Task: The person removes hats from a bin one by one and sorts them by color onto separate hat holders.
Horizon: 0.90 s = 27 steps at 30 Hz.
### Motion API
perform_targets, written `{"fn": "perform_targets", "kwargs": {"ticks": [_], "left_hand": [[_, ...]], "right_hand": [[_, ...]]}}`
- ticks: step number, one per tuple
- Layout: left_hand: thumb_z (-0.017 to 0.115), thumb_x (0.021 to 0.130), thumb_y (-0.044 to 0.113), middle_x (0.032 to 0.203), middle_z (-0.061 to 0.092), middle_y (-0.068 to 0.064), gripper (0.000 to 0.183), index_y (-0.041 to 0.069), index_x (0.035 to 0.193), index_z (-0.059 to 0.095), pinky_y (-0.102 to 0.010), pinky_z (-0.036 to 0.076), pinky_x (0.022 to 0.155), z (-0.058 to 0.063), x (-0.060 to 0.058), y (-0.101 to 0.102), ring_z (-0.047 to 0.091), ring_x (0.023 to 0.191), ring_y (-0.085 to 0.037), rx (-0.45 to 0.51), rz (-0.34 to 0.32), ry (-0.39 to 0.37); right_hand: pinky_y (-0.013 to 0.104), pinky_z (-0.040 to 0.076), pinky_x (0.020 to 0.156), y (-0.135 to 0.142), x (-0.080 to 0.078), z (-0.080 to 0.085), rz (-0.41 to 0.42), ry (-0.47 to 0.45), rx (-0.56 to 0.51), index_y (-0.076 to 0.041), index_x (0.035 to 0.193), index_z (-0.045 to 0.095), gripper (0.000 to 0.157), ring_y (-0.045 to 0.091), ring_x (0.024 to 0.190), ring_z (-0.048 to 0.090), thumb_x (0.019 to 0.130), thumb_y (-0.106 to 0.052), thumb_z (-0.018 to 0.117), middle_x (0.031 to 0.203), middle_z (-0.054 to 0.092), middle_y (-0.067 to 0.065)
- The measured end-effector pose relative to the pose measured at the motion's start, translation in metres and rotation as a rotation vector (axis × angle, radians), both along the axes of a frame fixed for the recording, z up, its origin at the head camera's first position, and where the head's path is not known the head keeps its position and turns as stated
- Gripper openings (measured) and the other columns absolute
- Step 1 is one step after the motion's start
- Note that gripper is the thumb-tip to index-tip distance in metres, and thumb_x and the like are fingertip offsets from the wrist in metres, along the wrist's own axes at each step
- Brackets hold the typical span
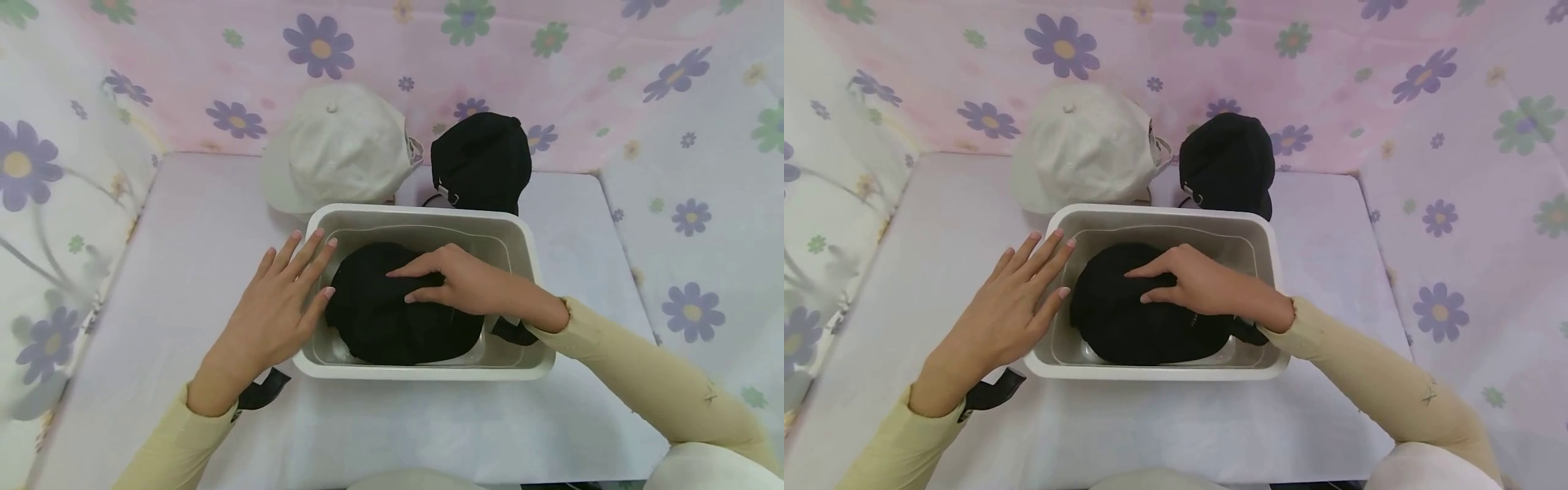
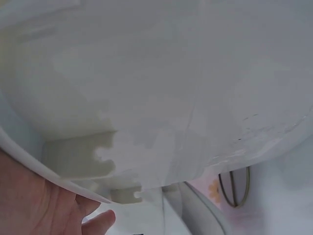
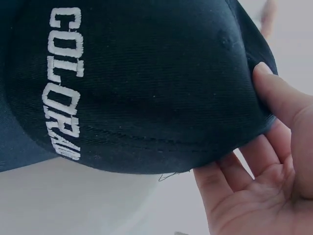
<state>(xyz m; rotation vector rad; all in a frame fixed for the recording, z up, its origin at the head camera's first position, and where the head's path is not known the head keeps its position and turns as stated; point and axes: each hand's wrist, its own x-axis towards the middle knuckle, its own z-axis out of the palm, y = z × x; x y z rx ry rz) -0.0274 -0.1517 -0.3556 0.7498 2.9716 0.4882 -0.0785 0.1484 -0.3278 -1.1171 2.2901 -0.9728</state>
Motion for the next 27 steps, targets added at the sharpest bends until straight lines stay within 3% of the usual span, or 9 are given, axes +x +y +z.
{"fn": "perform_targets", "kwargs": {"ticks": [5, 15, 21, 27], "left_hand": [[0.041, 0.109, 0.036, 0.170, 0.018, -0.007, 0.061, 0.018, 0.164, 0.022, -0.062, 0.016, 0.122, -0.001, -0.001, 0.000, 0.015, 0.156, -0.036, -0.005, 0.004, 0.013], [0.042, 0.108, 0.035, 0.170, 0.019, -0.007, 0.061, 0.019, 0.164, 0.022, -0.063, 0.017, 0.122, -0.001, -0.002, 0.000, 0.015, 0.156, -0.036, 0.000, 0.007, 0.018], [0.043, 0.108, 0.035, 0.170, 0.019, -0.006, 0.061, 0.019, 0.163, 0.025, -0.063, 0.017, 0.122, -0.003, -0.001, 0.000, 0.015, 0.156, -0.035, 0.014, 0.001, 0.025], [0.045, 0.107, 0.033, 0.169, 0.021, -0.007, 0.061, 0.018, 0.163, 0.027, -0.064, 0.017, 0.121, -0.005, -0.002, 0.001, 0.017, 0.156, -0.036, 0.029, -0.008, 0.042]], "right_hand": [[0.037, 0.052, 0.104, 0.011, 0.006, 0.015, -0.030, 0.027, -0.037, -0.010, 0.136, 0.066, 0.046, 0.015, 0.127, 0.062, 0.092, -0.011, 0.076, 0.137, 0.066, 0.002], [0.027, 0.050, 0.104, 0.030, 0.010, 0.048, -0.015, 0.152, -0.166, -0.006, 0.136, 0.065, 0.050, 0.020, 0.132, 0.058, 0.088, 0.001, 0.076, 0.139, 0.065, 0.006], [0.024, 0.057, 0.090, 0.046, 0.012, 0.075, -0.036, 0.185, -0.261, -0.004, 0.137, 0.064, 0.059, 0.012, 0.131, 0.058, 0.083, 0.017, 0.072, 0.139, 0.065, 0.006], [0.020, 0.054, 0.095, 0.066, 0.006, 0.105, -0.059, 0.285, -0.251, -0.001, 0.136, 0.064, 0.065, 0.013, 0.127, 0.061, 0.077, 0.024, 0.073, 0.138, 0.065, 0.005]]}}
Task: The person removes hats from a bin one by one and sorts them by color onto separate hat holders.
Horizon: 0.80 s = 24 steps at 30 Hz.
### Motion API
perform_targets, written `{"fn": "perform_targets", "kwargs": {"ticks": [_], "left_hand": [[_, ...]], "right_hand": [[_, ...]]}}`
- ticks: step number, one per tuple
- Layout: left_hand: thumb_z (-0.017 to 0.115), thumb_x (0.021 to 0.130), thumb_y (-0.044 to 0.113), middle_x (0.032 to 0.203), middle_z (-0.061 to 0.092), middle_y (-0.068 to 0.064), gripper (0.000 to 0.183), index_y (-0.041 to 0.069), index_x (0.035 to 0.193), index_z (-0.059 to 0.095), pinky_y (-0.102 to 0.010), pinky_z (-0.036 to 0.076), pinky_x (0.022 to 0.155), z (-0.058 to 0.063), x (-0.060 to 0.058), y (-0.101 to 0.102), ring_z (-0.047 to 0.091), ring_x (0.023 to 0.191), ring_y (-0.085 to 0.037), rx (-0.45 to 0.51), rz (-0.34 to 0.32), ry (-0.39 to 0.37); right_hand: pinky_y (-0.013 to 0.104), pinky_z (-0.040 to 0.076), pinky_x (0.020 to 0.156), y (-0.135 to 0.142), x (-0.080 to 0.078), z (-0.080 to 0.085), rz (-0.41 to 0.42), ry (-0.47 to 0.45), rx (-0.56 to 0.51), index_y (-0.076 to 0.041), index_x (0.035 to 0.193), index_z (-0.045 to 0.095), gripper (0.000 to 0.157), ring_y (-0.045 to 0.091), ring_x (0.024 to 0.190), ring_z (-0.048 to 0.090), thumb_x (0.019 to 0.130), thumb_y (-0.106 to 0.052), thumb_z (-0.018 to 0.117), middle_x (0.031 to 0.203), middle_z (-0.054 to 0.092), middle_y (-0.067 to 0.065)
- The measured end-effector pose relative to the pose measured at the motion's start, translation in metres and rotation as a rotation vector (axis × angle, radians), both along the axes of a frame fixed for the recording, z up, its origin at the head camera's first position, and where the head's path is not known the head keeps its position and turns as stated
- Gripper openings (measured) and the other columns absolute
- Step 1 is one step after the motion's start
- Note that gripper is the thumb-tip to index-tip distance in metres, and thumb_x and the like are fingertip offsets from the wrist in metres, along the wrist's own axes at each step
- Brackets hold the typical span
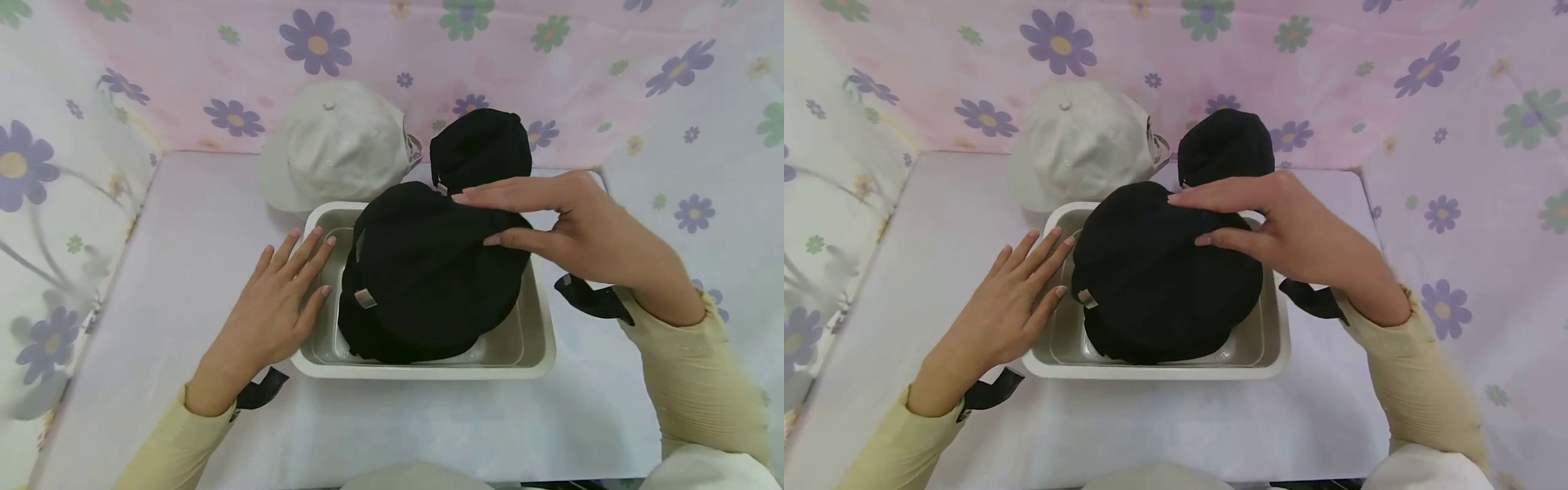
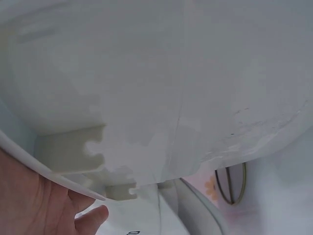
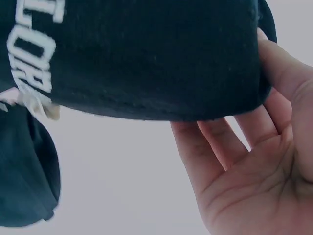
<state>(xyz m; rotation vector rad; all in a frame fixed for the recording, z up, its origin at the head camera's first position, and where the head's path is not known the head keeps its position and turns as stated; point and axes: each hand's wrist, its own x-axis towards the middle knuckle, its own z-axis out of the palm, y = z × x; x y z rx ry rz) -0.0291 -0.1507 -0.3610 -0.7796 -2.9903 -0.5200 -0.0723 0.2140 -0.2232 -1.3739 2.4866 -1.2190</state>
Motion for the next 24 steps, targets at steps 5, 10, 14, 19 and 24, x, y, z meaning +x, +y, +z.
{"fn": "perform_targets", "kwargs": {"ticks": [5, 10, 14, 19, 24], "left_hand": [[0.045, 0.106, 0.032, 0.169, 0.022, -0.007, 0.061, 0.018, 0.163, 0.027, -0.064, 0.018, 0.121, -0.001, -0.001, -0.001, 0.018, 0.156, -0.036, -0.005, -0.008, 0.015], [0.044, 0.106, 0.031, 0.169, 0.023, -0.008, 0.060, 0.018, 0.163, 0.027, -0.064, 0.019, 0.120, -0.001, -0.001, -0.002, 0.019, 0.156, -0.036, -0.011, -0.010, 0.018], [0.043, 0.107, 0.031, 0.169, 0.021, -0.008, 0.060, 0.018, 0.163, 0.025, -0.064, 0.018, 0.121, -0.001, -0.001, -0.003, 0.018, 0.156, -0.037, -0.010, -0.015, 0.004], [0.043, 0.107, 0.030, 0.169, 0.020, -0.009, 0.060, 0.017, 0.163, 0.024, -0.064, 0.018, 0.120, -0.001, -0.001, -0.003, 0.018, 0.155, -0.037, -0.013, -0.020, 0.003], [0.043, 0.107, 0.030, 0.169, 0.021, -0.010, 0.061, 0.017, 0.163, 0.025, -0.064, 0.018, 0.120, -0.001, 0.000, -0.004, 0.018, 0.156, -0.038, -0.017, -0.019, 0.005]], "right_hand": [[0.016, 0.050, 0.095, 0.025, -0.014, 0.017, -0.014, 0.078, -0.052, 0.007, 0.131, 0.065, 0.046, 0.015, 0.120, 0.065, 0.086, 0.011, 0.074, 0.133, 0.066, 0.018], [0.010, 0.049, 0.090, 0.046, -0.033, 0.036, -0.162, 0.259, 0.056, 0.003, 0.128, 0.068, 0.043, 0.006, 0.094, 0.068, 0.086, 0.011, 0.073, 0.120, 0.073, 0.016], [0.012, 0.052, 0.091, 0.058, -0.045, 0.048, -0.338, 0.351, 0.152, -0.004, 0.127, 0.071, 0.047, -0.002, 0.091, 0.069, 0.085, 0.016, 0.071, 0.111, 0.077, 0.002], [0.013, 0.051, 0.092, 0.071, -0.059, 0.055, -0.431, 0.386, 0.132, 0.000, 0.127, 0.070, 0.039, -0.007, 0.094, 0.067, 0.091, 0.015, 0.064, 0.116, 0.074, -0.001], [0.013, 0.051, 0.094, 0.074, -0.077, 0.050, -0.497, 0.294, 0.076, -0.002, 0.127, 0.070, 0.035, -0.004, 0.092, 0.067, 0.095, 0.008, 0.063, 0.114, 0.073, -0.012]]}}
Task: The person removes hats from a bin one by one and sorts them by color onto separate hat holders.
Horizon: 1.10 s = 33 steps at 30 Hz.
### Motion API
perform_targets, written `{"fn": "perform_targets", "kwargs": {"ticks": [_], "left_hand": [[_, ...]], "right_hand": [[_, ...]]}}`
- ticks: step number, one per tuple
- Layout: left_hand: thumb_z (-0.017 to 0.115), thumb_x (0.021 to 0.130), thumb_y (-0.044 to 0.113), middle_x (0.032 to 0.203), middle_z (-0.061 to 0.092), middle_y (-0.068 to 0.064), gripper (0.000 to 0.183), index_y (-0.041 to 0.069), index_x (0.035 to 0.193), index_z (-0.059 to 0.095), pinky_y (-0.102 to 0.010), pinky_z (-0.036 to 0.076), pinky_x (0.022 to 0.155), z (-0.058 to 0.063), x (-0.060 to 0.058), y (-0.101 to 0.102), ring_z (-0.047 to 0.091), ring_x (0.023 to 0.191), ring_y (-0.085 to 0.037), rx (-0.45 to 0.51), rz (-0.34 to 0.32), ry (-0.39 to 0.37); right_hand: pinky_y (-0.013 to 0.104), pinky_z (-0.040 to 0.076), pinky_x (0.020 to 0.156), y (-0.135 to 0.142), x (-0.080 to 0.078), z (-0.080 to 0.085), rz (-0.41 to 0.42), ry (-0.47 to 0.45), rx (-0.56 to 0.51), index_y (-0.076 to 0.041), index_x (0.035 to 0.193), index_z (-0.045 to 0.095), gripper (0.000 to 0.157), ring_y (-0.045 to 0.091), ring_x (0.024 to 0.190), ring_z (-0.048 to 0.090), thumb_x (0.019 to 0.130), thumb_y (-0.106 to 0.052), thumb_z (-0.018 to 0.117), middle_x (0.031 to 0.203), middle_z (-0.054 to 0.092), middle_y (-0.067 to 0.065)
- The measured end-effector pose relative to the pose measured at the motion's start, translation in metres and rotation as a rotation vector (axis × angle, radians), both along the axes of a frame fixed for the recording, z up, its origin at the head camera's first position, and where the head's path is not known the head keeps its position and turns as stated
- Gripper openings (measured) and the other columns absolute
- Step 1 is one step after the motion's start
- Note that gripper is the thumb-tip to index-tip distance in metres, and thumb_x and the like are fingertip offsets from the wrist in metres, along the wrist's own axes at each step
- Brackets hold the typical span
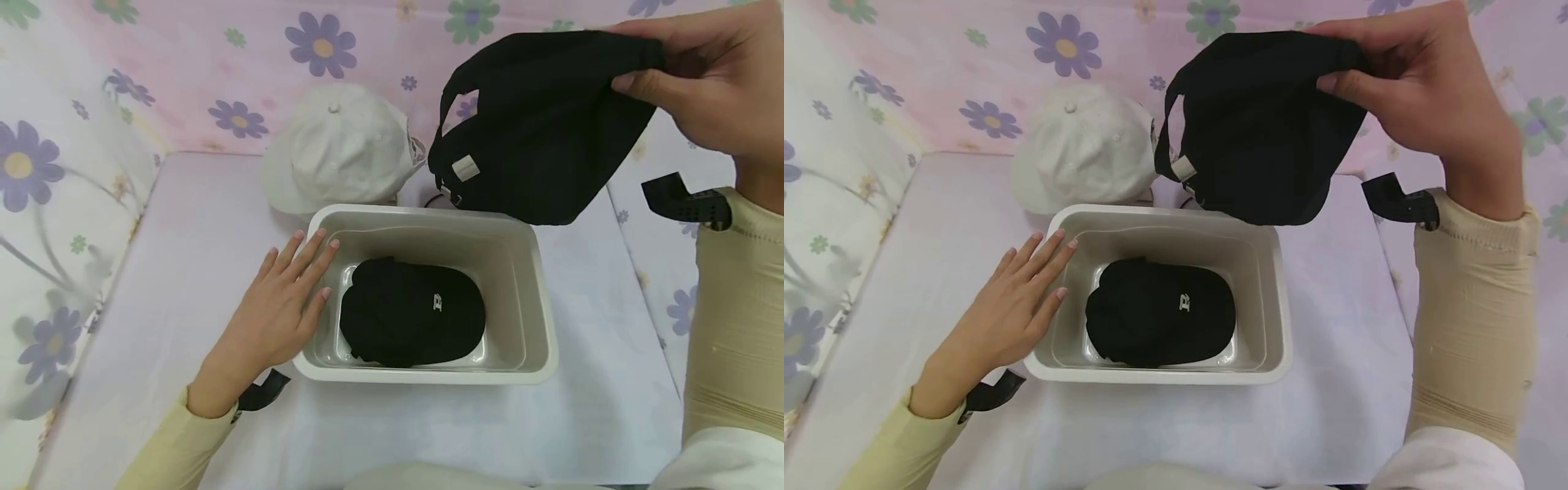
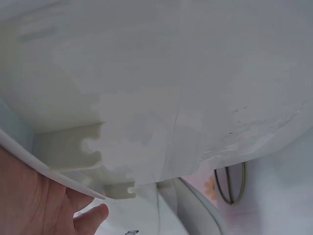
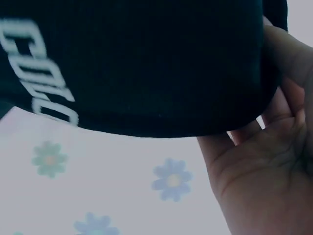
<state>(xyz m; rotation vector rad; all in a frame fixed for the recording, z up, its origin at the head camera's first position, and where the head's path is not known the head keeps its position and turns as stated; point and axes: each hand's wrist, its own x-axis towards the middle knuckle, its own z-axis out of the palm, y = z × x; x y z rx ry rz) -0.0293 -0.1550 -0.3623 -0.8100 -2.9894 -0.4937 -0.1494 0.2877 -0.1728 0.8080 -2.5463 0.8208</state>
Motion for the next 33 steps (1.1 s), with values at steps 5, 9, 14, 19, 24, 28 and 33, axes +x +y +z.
{"fn": "perform_targets", "kwargs": {"ticks": [5, 9, 14, 19, 24, 28, 33], "left_hand": [[0.043, 0.107, 0.030, 0.169, 0.021, -0.010, 0.061, 0.017, 0.163, 0.025, -0.064, 0.018, 0.121, 0.001, 0.001, -0.001, 0.017, 0.156, -0.037, -0.001, 0.008, -0.001], [0.043, 0.107, 0.031, 0.169, 0.021, -0.009, 0.061, 0.018, 0.163, 0.025, -0.063, 0.017, 0.121, 0.002, 0.003, -0.002, 0.017, 0.156, -0.037, -0.005, 0.017, -0.009], [0.042, 0.108, 0.031, 0.170, 0.018, -0.008, 0.060, 0.018, 0.164, 0.023, -0.062, 0.016, 0.122, 0.002, 0.004, -0.001, 0.015, 0.157, -0.035, -0.005, 0.022, -0.025], [0.042, 0.108, 0.031, 0.170, 0.018, -0.007, 0.061, 0.019, 0.164, 0.023, -0.062, 0.017, 0.122, 0.001, 0.005, 0.001, 0.015, 0.156, -0.035, -0.004, 0.016, -0.030], [0.043, 0.108, 0.031, 0.170, 0.018, -0.006, 0.061, 0.019, 0.164, 0.023, -0.062, 0.017, 0.122, 0.002, 0.006, 0.001, 0.014, 0.157, -0.035, -0.002, 0.012, -0.033], [0.044, 0.107, 0.030, 0.170, 0.018, -0.006, 0.061, 0.019, 0.163, 0.023, -0.062, 0.017, 0.122, 0.002, 0.007, 0.000, 0.014, 0.157, -0.035, 0.000, 0.011, -0.034], [0.043, 0.108, 0.030, 0.171, 0.017, -0.005, 0.060, 0.019, 0.164, 0.023, -0.062, 0.016, 0.122, 0.002, 0.007, 0.001, 0.013, 0.157, -0.034, 0.008, 0.007, -0.043]], "right_hand": [[0.011, 0.051, 0.091, 0.000, -0.020, -0.016, 0.042, -0.108, -0.054, 0.003, 0.126, 0.070, 0.034, 0.005, 0.085, 0.067, 0.094, 0.013, 0.061, 0.108, 0.074, -0.012], [0.006, 0.050, 0.079, -0.001, -0.032, -0.033, 0.016, -0.229, -0.054, -0.005, 0.130, 0.070, 0.038, 0.009, 0.079, 0.064, 0.096, 0.008, 0.061, 0.106, 0.073, -0.014], [0.017, 0.041, 0.062, 0.001, -0.048, -0.058, 0.029, -0.410, -0.123, -0.012, 0.133, 0.069, 0.041, 0.013, 0.067, 0.053, 0.096, 0.004, 0.062, 0.096, 0.074, -0.014], [0.020, 0.036, 0.062, 0.004, -0.059, -0.078, 0.041, -0.459, -0.073, -0.015, 0.135, 0.068, 0.043, 0.010, 0.061, 0.044, 0.096, 0.003, 0.064, 0.100, 0.072, -0.020], [0.021, 0.035, 0.063, 0.003, -0.064, -0.086, 0.057, -0.444, -0.029, -0.015, 0.136, 0.067, 0.044, 0.011, 0.064, 0.045, 0.096, 0.003, 0.065, 0.110, 0.072, -0.022], [0.021, 0.035, 0.061, 0.000, -0.070, -0.088, 0.073, -0.434, -0.003, -0.014, 0.136, 0.067, 0.043, 0.011, 0.062, 0.045, 0.096, 0.002, 0.065, 0.109, 0.071, -0.023], [0.015, 0.040, 0.070, -0.001, -0.075, -0.089, 0.083, -0.482, -0.044, -0.013, 0.135, 0.068, 0.042, 0.002, 0.087, 0.062, 0.096, 0.002, 0.065, 0.115, 0.071, -0.022]]}}
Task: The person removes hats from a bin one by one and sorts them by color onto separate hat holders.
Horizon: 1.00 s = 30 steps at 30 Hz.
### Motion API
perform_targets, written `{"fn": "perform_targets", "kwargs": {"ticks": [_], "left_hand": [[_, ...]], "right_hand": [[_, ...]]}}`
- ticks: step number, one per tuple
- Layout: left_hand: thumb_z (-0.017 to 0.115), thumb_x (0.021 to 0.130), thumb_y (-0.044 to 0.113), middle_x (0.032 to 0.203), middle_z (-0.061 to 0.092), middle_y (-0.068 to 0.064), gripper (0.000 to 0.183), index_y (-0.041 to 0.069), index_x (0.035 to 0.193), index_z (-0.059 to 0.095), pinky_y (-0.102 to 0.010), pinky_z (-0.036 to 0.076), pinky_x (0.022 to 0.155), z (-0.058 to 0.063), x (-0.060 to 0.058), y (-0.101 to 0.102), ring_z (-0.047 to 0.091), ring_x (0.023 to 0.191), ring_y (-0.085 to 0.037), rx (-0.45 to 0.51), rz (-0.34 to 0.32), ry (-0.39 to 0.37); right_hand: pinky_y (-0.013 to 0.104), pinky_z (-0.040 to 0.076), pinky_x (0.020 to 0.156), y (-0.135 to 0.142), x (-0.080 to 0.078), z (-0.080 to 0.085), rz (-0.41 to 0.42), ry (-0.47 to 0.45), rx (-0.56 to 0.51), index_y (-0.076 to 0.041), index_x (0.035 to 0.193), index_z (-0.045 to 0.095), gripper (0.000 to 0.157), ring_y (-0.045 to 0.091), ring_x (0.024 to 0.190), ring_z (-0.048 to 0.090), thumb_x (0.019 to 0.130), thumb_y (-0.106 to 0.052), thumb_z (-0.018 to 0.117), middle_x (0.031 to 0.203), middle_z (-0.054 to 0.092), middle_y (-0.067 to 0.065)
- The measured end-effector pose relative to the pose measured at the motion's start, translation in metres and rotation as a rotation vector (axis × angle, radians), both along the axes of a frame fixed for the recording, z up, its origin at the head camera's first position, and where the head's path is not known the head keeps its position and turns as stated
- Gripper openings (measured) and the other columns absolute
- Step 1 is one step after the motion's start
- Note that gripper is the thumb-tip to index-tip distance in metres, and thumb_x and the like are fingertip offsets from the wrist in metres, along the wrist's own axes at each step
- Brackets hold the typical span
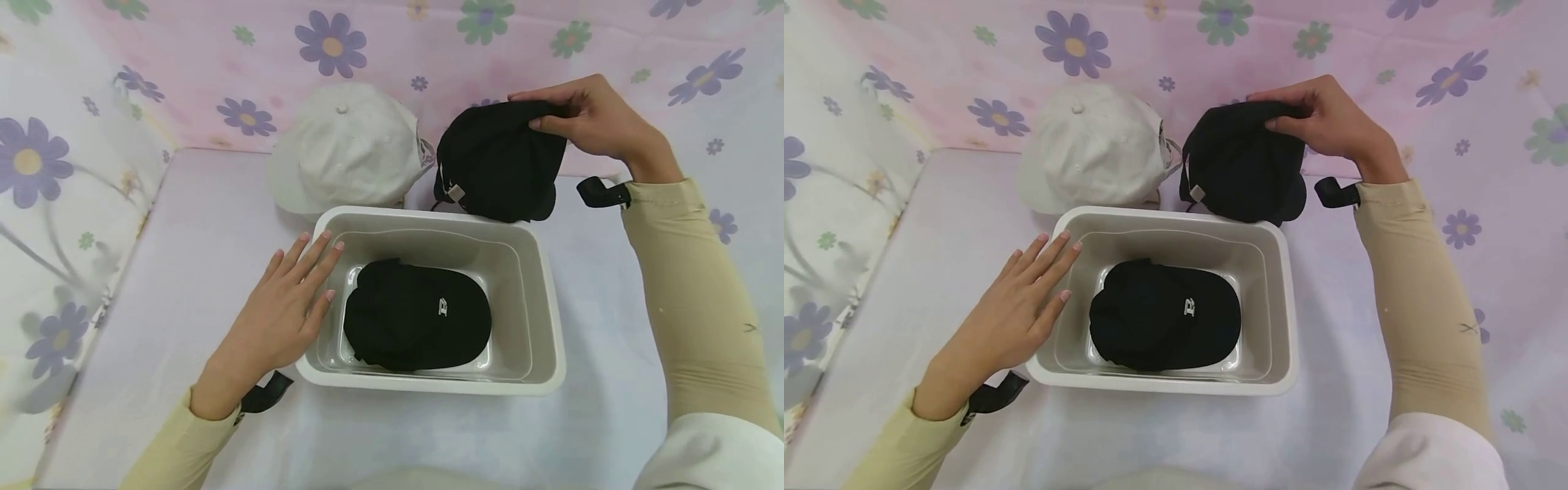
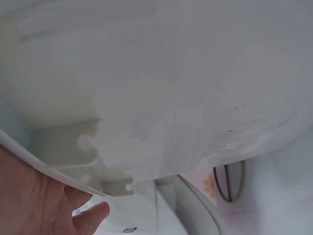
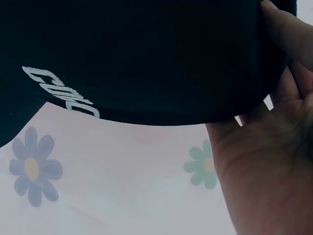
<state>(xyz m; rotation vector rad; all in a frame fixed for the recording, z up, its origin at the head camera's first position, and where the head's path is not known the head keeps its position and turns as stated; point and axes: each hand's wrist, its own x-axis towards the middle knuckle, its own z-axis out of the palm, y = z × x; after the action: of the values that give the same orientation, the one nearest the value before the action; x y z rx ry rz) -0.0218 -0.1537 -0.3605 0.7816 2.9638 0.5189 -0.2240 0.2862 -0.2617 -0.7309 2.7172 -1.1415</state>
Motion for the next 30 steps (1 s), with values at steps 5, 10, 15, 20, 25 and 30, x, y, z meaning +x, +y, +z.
{"fn": "perform_targets", "kwargs": {"ticks": [5, 10, 15, 20, 25, 30], "left_hand": [[0.043, 0.107, 0.030, 0.171, 0.017, -0.005, 0.061, 0.019, 0.164, 0.023, -0.062, 0.017, 0.122, 0.000, 0.001, 0.001, 0.013, 0.157, -0.034, -0.001, 0.002, 0.002], [0.044, 0.107, 0.031, 0.171, 0.017, -0.005, 0.061, 0.019, 0.163, 0.024, -0.063, 0.017, 0.122, 0.001, 0.001, 0.002, 0.013, 0.157, -0.033, 0.001, 0.001, 0.001], [0.045, 0.107, 0.031, 0.170, 0.018, -0.007, 0.061, 0.017, 0.163, 0.025, -0.064, 0.018, 0.121, 0.001, 0.002, 0.002, 0.016, 0.156, -0.035, 0.003, -0.002, 0.016], [0.046, 0.106, 0.032, 0.170, 0.020, -0.008, 0.063, 0.016, 0.163, 0.025, -0.063, 0.017, 0.122, 0.000, 0.001, 0.002, 0.016, 0.156, -0.035, 0.017, -0.002, 0.009], [0.051, 0.105, 0.033, 0.168, 0.024, -0.012, 0.066, 0.011, 0.162, 0.026, -0.060, 0.017, 0.123, 0.003, -0.003, 0.001, 0.016, 0.156, -0.035, 0.003, -0.063, 0.038], [0.064, 0.100, 0.024, 0.162, 0.036, -0.019, 0.062, 0.000, 0.153, 0.042, -0.055, 0.025, 0.122, 0.025, -0.009, 0.004, 0.027, 0.152, -0.037, 0.081, -0.196, 0.112]], "right_hand": [[0.014, 0.041, 0.073, 0.002, 0.003, -0.004, -0.001, -0.083, 0.013, -0.017, 0.142, 0.063, 0.043, 0.005, 0.088, 0.062, 0.100, -0.007, 0.063, 0.113, 0.071, -0.017], [0.009, 0.046, 0.090, 0.000, 0.010, -0.010, 0.019, -0.148, 0.011, -0.021, 0.149, 0.054, 0.050, 0.004, 0.111, 0.061, 0.101, -0.014, 0.064, 0.131, 0.064, -0.008], [0.012, 0.049, 0.089, -0.009, 0.015, -0.018, 0.016, -0.142, -0.039, -0.021, 0.151, 0.052, 0.057, 0.011, 0.110, 0.062, 0.097, -0.012, 0.069, 0.131, 0.063, -0.001], [0.012, 0.049, 0.089, -0.015, 0.014, -0.023, -0.008, -0.141, -0.078, -0.021, 0.150, 0.053, 0.059, 0.011, 0.111, 0.061, 0.095, -0.011, 0.072, 0.132, 0.063, -0.001], [0.013, 0.048, 0.091, -0.015, 0.011, -0.032, -0.013, -0.136, -0.112, -0.018, 0.150, 0.053, 0.059, 0.011, 0.113, 0.060, 0.094, -0.009, 0.072, 0.138, 0.060, 0.002], [0.013, 0.049, 0.091, -0.015, 0.011, -0.034, -0.025, -0.127, -0.124, -0.018, 0.150, 0.052, 0.060, 0.012, 0.113, 0.060, 0.094, -0.009, 0.072, 0.137, 0.060, 0.002]]}}
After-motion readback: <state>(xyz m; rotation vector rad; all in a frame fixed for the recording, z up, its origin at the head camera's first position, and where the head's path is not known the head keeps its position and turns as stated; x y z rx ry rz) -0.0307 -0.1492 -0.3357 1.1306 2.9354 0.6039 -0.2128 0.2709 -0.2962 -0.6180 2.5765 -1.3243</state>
